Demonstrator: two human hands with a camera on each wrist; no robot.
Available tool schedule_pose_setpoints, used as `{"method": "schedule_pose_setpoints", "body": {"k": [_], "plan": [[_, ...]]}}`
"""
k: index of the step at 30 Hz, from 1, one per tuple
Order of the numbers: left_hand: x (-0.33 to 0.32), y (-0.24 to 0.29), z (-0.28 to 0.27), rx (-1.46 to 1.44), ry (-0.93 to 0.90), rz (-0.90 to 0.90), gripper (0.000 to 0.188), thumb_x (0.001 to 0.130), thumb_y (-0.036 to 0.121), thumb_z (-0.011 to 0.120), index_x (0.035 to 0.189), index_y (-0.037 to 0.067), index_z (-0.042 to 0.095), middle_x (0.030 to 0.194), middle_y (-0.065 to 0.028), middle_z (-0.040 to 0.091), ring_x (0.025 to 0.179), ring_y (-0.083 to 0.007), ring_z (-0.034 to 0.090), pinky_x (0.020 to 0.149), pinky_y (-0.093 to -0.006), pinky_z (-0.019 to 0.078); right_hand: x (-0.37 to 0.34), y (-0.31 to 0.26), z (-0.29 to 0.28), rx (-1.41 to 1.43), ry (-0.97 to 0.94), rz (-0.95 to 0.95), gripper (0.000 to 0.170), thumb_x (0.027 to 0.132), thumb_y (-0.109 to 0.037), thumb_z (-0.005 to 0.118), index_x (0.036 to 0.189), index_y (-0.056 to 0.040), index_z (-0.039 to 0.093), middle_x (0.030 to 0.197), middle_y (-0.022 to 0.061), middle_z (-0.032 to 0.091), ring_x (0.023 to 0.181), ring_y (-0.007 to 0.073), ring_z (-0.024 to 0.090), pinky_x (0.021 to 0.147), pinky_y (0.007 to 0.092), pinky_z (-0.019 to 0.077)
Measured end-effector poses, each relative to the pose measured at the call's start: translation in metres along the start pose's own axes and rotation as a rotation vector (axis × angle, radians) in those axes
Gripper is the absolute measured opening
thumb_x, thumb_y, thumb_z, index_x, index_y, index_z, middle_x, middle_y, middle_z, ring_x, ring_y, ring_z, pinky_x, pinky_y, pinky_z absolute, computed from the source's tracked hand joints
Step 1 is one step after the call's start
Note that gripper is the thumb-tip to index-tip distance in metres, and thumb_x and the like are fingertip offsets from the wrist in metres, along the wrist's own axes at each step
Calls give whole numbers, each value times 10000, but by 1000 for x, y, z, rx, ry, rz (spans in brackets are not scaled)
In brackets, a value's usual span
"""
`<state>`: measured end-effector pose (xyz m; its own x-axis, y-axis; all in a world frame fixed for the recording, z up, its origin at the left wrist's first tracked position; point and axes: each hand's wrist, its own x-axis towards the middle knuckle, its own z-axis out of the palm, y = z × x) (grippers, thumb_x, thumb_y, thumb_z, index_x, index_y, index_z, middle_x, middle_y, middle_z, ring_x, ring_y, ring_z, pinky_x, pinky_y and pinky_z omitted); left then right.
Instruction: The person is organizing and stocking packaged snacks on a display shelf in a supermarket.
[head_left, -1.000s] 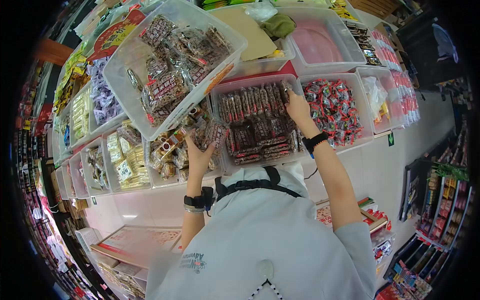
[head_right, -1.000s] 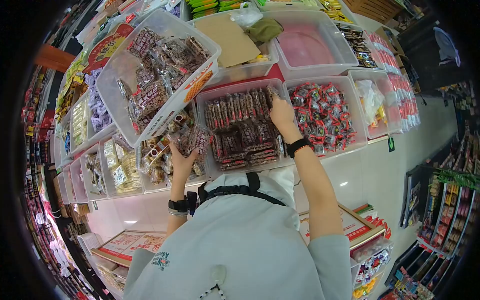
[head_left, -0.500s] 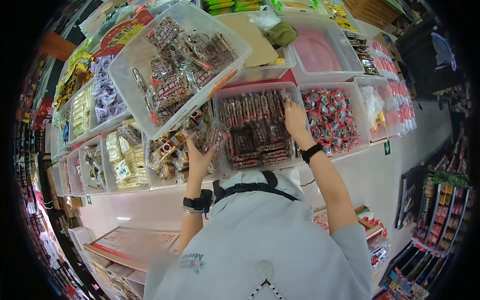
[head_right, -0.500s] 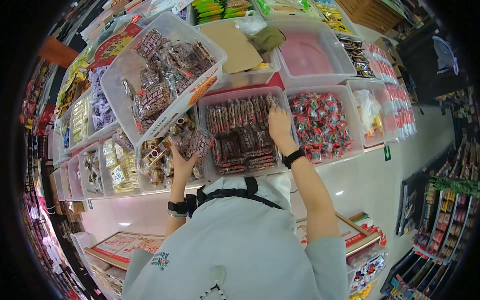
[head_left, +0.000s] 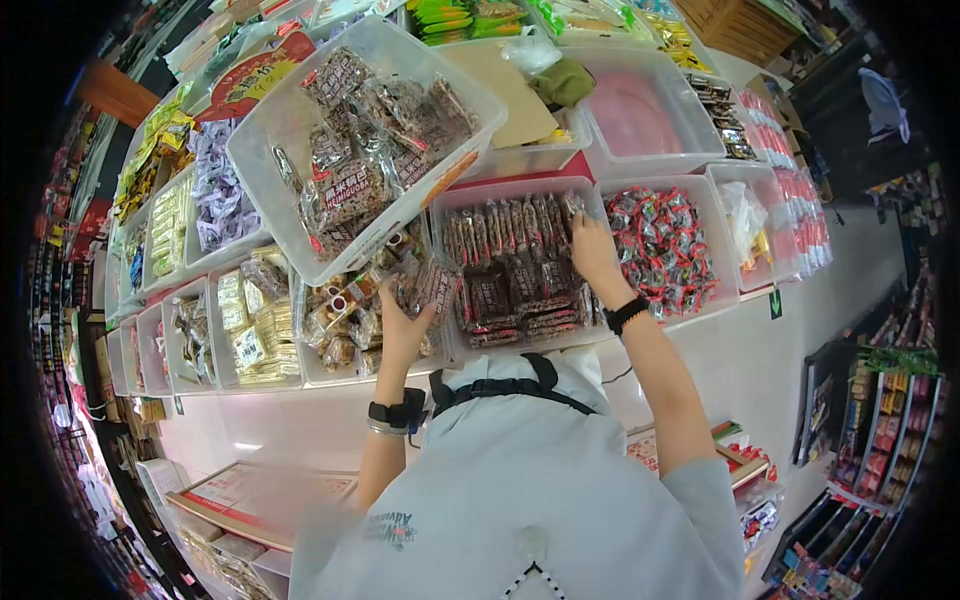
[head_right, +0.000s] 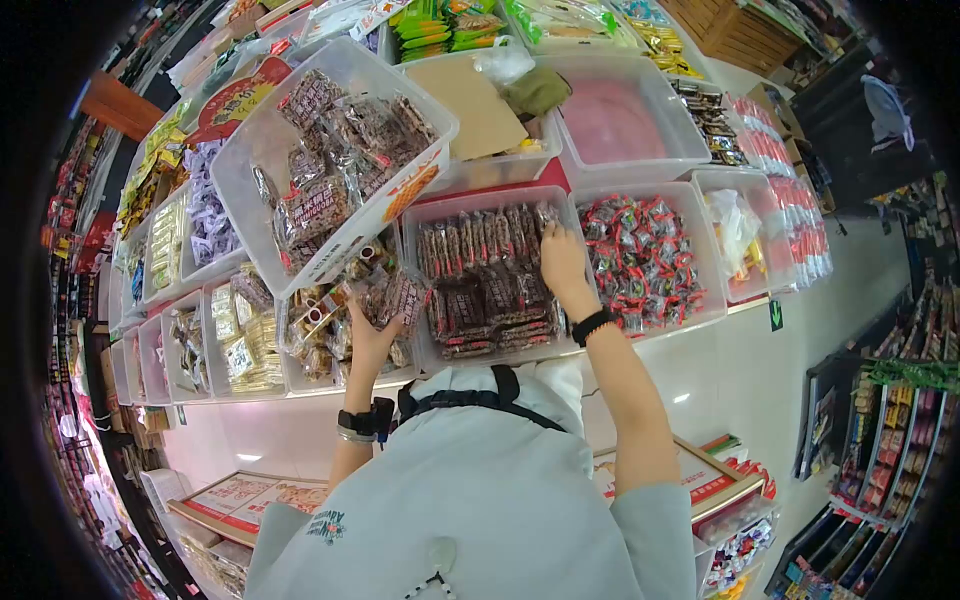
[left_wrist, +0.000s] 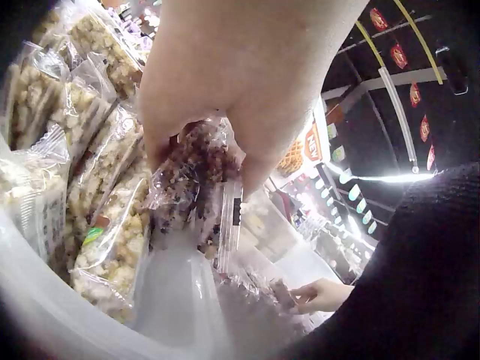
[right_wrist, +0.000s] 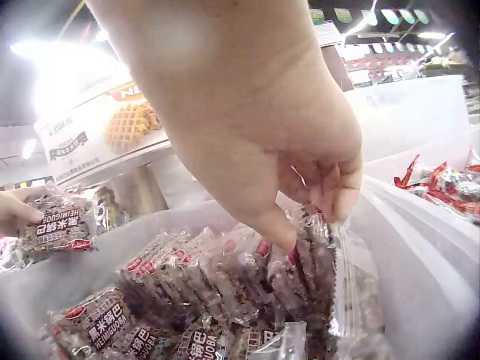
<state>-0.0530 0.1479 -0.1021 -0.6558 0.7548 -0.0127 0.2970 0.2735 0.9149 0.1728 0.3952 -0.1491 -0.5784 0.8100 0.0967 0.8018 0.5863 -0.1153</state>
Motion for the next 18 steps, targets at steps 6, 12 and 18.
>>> {"method": "schedule_pose_setpoints", "body": {"k": [6, 12, 18], "plan": [[-1, 0, 0, 23, 5, 17, 700, 679, 84, 694, 1240, -29, 290, 1200, -219, 404, 1131, -311, 406, 960, -366, 319, -3, -19, -8, 28, 154, -108, 514, 750, -130, 562, 1192, 89, 414, 1124, 201, 476, 1068, 308, 455, 891, 368, 399], [0, 7, 0, 14, -17, -33, 707, 689, 94, 694, 1246, -26, 275, 1198, -222, 401, 1120, -316, 413, 958, -366, 320, 11, -20, 10, -87, 125, -83, 510, 728, -59, 573, 1189, 78, 403, 1186, 211, 407, 1077, 337, 439, 869, 366, 429], [0, 8, -1, 179, -15, -24, 762, 694, 114, 697, 1273, -52, 230, 1206, -248, 379, 1116, -361, 402, 954, -398, 323, 16, -15, 0, 259, 131, 108, 496, 696, -14, 576, 1159, 38, 406, 1024, 233, 432, 956, 403, 459, 793, 431, 417]]}}
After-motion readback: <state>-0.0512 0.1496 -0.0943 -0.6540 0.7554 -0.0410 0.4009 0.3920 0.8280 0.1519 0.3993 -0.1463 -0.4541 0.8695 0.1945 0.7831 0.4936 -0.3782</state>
